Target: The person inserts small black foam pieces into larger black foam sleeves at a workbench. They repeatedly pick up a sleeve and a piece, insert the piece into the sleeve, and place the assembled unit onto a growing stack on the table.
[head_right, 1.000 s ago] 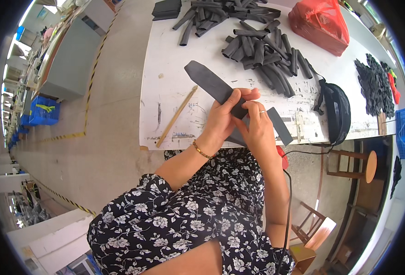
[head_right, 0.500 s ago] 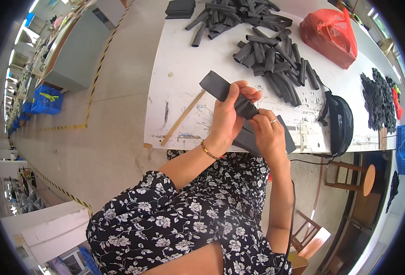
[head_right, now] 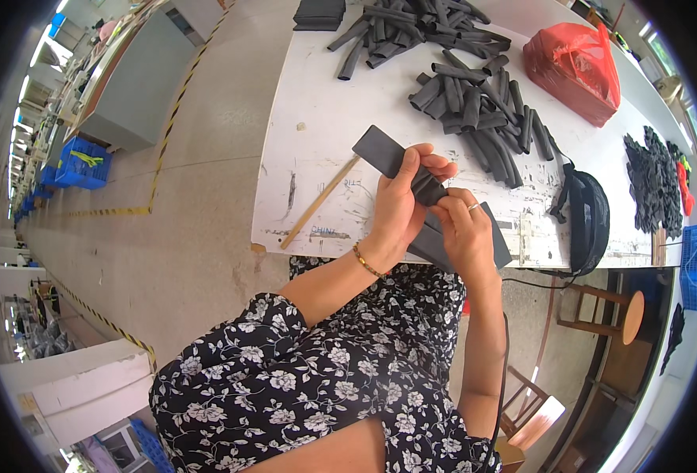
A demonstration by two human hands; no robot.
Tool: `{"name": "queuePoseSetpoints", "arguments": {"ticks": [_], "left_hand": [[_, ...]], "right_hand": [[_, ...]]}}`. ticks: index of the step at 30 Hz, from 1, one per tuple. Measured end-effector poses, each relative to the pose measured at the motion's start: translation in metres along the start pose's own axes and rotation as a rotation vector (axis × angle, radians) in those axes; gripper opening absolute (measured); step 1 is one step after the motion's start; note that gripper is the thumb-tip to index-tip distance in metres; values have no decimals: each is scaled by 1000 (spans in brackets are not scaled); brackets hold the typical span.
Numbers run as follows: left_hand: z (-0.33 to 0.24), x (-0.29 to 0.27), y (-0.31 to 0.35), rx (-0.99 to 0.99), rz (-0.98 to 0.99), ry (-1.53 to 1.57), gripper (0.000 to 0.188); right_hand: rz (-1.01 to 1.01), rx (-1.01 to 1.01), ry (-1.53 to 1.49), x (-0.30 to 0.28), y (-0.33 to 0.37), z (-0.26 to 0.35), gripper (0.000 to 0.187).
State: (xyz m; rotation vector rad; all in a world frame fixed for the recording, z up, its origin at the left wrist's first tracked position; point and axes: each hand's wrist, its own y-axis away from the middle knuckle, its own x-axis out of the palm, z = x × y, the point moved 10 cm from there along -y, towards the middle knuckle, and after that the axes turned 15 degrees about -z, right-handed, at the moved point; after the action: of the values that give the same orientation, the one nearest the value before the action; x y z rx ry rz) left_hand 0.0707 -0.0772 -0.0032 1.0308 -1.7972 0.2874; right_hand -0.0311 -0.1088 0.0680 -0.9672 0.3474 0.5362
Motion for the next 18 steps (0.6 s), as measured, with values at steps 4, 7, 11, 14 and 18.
{"name": "queuePoseSetpoints", "arguments": {"ticks": [4, 7, 11, 14, 18], "left_hand": [[-1, 5, -7, 15, 12, 36, 35], [-11, 11, -7, 94, 36, -21, 38], [-24, 24, -6, 82, 181, -46, 40], [-17, 29, 2, 35, 283, -27, 43], [-35, 6, -8, 90, 219, -29, 41]], "right_hand": [[-126, 395, -170, -1, 3, -24, 15], [-386, 684, -344, 5, 26, -45, 14], [-471, 794, -657, -2, 36, -49, 13], [-332, 980, -726, 4, 21, -40, 11], [-456, 240, -98, -43, 2, 3, 8]]}}
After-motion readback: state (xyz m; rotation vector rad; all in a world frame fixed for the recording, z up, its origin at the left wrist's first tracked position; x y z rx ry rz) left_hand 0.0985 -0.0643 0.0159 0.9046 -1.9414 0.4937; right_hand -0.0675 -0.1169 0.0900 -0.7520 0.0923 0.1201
